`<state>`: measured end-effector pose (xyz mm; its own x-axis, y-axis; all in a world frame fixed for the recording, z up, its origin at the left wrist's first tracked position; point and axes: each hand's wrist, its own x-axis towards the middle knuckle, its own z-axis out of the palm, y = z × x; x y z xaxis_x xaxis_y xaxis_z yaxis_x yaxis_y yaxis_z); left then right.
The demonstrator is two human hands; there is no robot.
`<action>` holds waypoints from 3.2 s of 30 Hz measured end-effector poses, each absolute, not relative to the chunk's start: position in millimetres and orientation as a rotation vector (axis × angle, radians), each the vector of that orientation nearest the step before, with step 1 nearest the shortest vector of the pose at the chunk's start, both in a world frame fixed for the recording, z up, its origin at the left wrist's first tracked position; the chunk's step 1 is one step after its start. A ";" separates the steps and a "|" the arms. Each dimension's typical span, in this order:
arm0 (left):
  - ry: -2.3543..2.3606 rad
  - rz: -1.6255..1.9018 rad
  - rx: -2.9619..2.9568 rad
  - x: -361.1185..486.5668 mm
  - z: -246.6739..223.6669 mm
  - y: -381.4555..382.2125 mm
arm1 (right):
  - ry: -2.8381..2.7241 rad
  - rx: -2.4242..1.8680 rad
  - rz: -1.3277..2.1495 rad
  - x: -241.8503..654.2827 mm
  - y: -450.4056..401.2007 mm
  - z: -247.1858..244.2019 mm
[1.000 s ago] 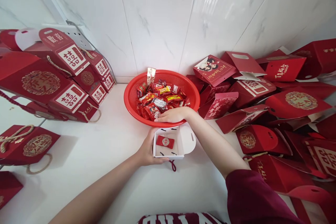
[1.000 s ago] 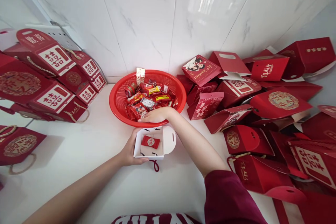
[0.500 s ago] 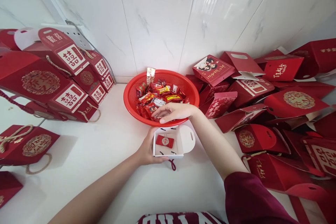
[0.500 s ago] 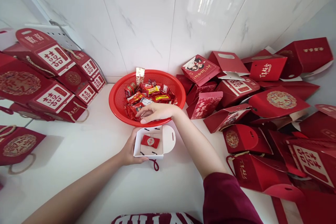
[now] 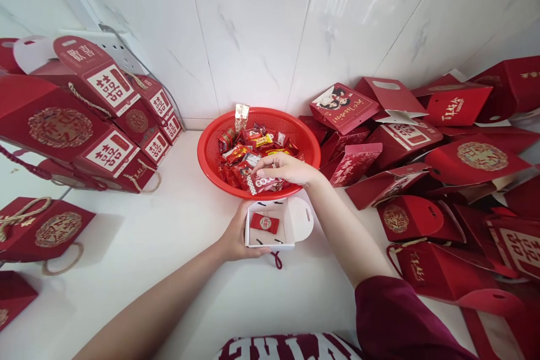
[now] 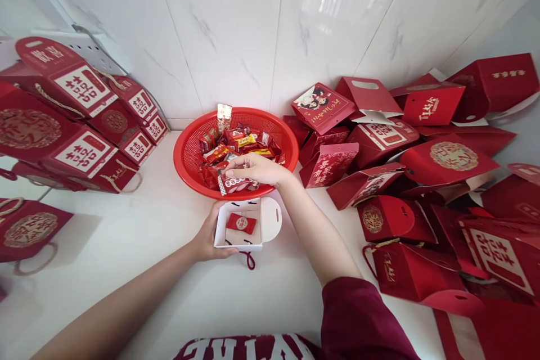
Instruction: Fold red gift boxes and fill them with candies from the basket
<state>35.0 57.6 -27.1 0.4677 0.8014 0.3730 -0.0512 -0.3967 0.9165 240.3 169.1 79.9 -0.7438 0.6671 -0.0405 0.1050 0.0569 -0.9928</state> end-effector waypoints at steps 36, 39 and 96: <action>0.630 1.033 1.698 31.9 -26.8 56.3 | -2.769 -1.849 0.734 243.2 212.7 63.7; 0.622 1.031 1.687 32.2 -26.0 56.3 | -2.830 -1.886 0.685 240.1 214.9 61.3; 0.817 0.996 1.502 20.7 20.1 -21.4 | -1.478 -0.854 1.490 281.7 1.6 -2.6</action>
<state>20.7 -21.4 20.1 0.4079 0.8999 0.1544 -0.0244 -0.1583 0.9871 281.7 1.6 -2.6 -0.4077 0.9083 0.0942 -0.1016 0.0574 -0.9932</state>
